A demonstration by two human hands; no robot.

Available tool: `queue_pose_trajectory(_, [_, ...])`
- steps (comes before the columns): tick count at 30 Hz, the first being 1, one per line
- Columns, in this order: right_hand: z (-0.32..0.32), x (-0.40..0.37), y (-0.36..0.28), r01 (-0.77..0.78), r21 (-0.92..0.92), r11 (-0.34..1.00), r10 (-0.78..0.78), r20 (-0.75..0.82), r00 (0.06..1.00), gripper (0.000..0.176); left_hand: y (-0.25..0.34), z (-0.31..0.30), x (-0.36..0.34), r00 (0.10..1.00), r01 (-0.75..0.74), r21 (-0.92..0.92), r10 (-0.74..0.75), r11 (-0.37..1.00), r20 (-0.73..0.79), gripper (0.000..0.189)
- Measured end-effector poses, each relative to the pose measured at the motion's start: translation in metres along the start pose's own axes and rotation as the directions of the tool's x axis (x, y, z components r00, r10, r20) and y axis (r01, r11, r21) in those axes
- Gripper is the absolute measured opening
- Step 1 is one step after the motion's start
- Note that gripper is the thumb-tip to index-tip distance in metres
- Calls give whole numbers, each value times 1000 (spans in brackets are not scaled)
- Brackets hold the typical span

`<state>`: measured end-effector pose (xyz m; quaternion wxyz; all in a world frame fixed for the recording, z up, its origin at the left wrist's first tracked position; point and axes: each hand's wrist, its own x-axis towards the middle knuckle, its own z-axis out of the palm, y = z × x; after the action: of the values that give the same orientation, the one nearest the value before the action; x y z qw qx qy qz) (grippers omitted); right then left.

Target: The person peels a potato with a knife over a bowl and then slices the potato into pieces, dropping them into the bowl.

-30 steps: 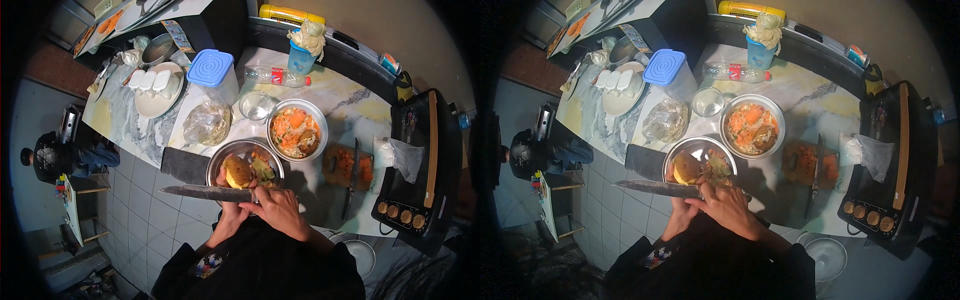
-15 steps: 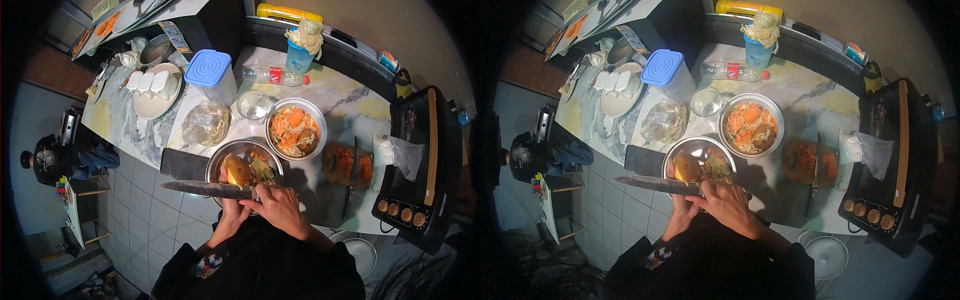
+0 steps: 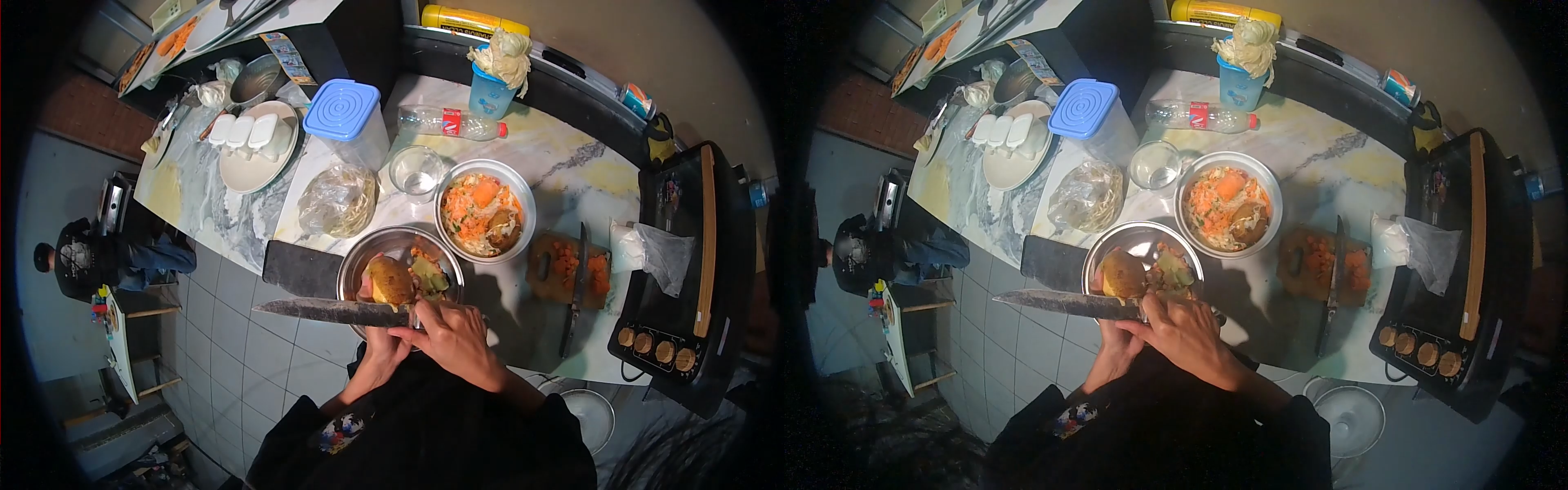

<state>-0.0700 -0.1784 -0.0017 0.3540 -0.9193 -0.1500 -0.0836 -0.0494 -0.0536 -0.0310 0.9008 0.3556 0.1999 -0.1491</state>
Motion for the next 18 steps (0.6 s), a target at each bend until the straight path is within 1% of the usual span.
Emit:
queue_pose_trajectory(3, [-6, 3, -3, -1, -15, 1000, 2, 25, 1000, 45, 0, 1, 0, 1000, -10, 0, 10, 1000, 12, 50])
queue_pose_trajectory(5, [-10, 6, -5, 17, -68, 998, -10, 96, 995, 45, 0, 2, 1, 1000, -4, -3, 4, 1000, 14, 50])
queue_pose_trajectory(6, [-10, 6, -5, 17, -68, 998, -11, 95, 995, 45, 0, 2, 0, 1000, -15, -2, 15, 1000, 23, 50])
queue_pose_trajectory(8, [-8, 5, -5, 2, -52, 999, -2, 4, 1000, 42, 3, 0, -1, 999, -27, -3, 27, 1000, 34, 50])
queue_pose_trajectory(10, [-6, 0, -1, -13, -32, 999, 13, -4, 1000, 43, 6, -4, -1, 998, 19, -1, -19, 1000, 64, 50])
queue_pose_trajectory(11, [-5, -2, 0, -30, -8, 1000, 30, -9, 999, 43, 6, -3, -1, 998, 16, -3, -16, 1000, 61, 50])
queue_pose_trajectory(13, [-9, 4, -2, -16, -24, 1000, 16, 16, 1000, 43, 3, 2, -3, 1000, 10, -6, -10, 1000, -4, 50])
queue_pose_trajectory(16, [-13, 6, -3, 2, -61, 998, 0, 44, 999, 44, 2, 1, -2, 999, 13, -22, -12, 1000, 41, 51])
queue_pose_trajectory(18, [-12, 8, -3, 17, -71, 997, -13, 53, 999, 43, 7, 8, -3, 1000, -4, -12, 4, 1000, 30, 52])
